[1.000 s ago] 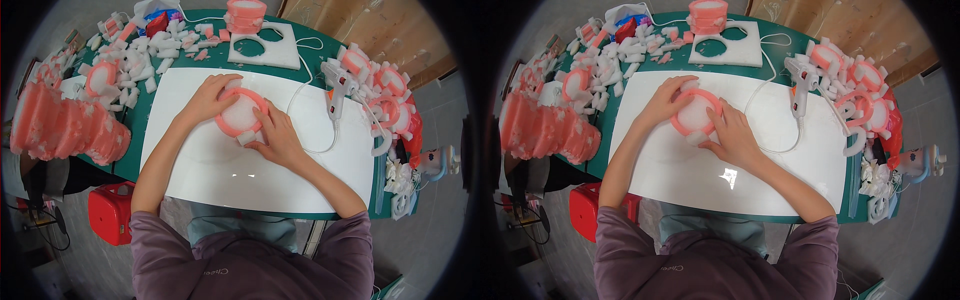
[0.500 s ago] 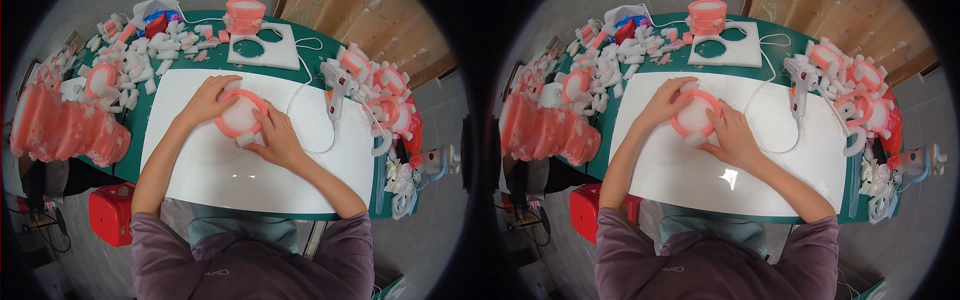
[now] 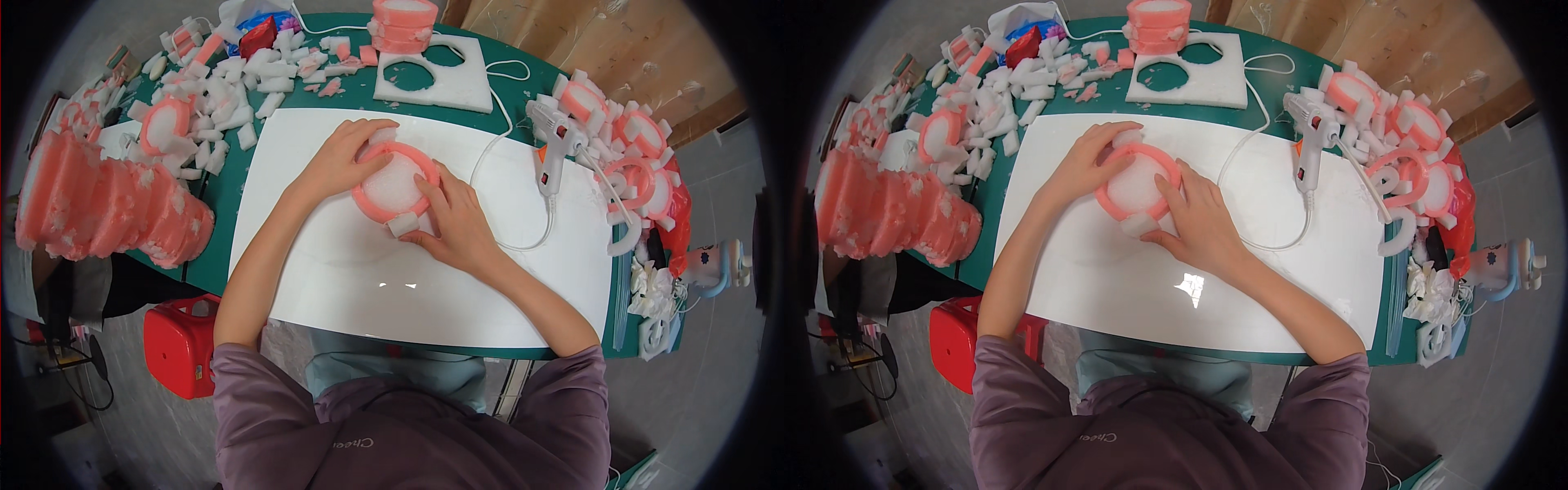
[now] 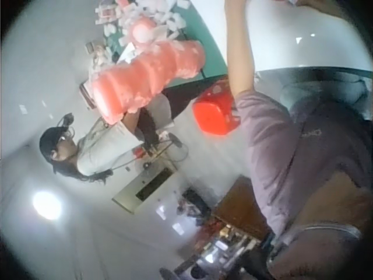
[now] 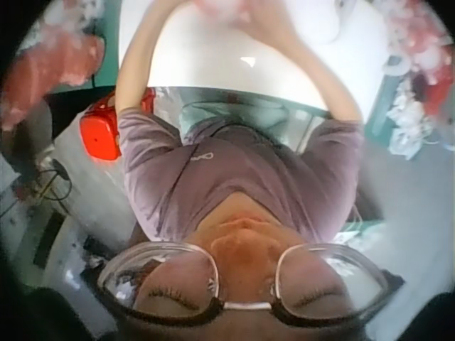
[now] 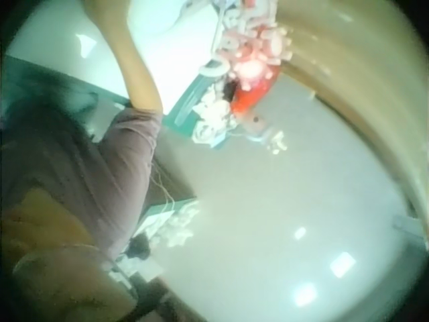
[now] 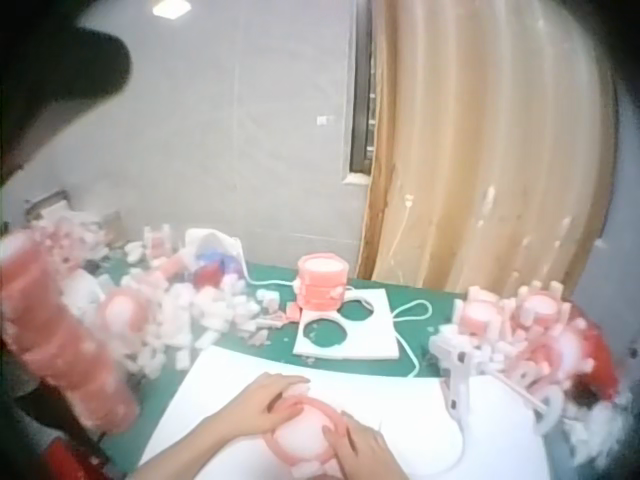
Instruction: Gluing pieces of pink foam together using a hot glue gun to assemble an object.
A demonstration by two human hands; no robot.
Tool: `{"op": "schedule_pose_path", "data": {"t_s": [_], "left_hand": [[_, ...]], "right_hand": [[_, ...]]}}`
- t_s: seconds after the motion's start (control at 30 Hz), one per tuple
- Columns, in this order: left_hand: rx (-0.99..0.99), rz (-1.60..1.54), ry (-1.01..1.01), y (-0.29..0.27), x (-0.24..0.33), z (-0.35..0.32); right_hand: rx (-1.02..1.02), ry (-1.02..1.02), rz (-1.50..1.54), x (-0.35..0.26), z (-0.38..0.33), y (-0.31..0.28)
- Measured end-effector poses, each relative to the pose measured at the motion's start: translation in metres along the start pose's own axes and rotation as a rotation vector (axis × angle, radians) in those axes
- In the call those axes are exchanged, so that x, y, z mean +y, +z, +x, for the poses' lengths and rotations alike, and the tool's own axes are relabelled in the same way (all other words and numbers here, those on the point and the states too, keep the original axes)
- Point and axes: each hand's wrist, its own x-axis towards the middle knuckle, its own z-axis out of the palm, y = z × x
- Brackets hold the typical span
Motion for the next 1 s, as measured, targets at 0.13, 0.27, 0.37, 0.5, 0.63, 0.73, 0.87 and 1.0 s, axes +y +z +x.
{"op": "schedule_pose_path", "data": {"t_s": [0.13,0.27,0.37,0.5,0.63,0.73,0.87,1.0], "left_hand": [[0.001,-0.002,0.0,0.0005,0.0008,0.0],[0.0,-0.002,-0.011,0.0003,0.0018,-0.0007],[-0.006,0.002,-0.024,-0.0003,0.0008,-0.0001],[-0.006,0.012,-0.024,-0.0009,0.0024,-0.0004],[0.007,0.016,0.007,-0.0002,0.0013,-0.0002],[0.003,0.015,0.001,0.0003,0.0026,-0.001],[-0.004,0.028,-0.005,0.0002,0.0004,-0.0014],[0.002,0.023,0.011,0.0005,-0.0008,-0.0005]], "right_hand": [[0.013,-0.001,-0.004,0.0012,-0.0012,0.0017],[0.014,-0.013,0.014,0.0006,-0.0006,-0.0003],[0.018,-0.021,0.017,0.0011,-0.0005,0.0004],[0.03,-0.031,0.007,0.0004,0.0001,-0.0002],[0.033,-0.036,0.004,0.0014,-0.0004,0.0011],[0.052,-0.058,0.016,0.0011,-0.0008,0.0004],[0.04,-0.046,-0.002,0.0014,-0.0008,0.0011],[0.045,-0.055,-0.002,0.0009,-0.0004,0.0]]}}
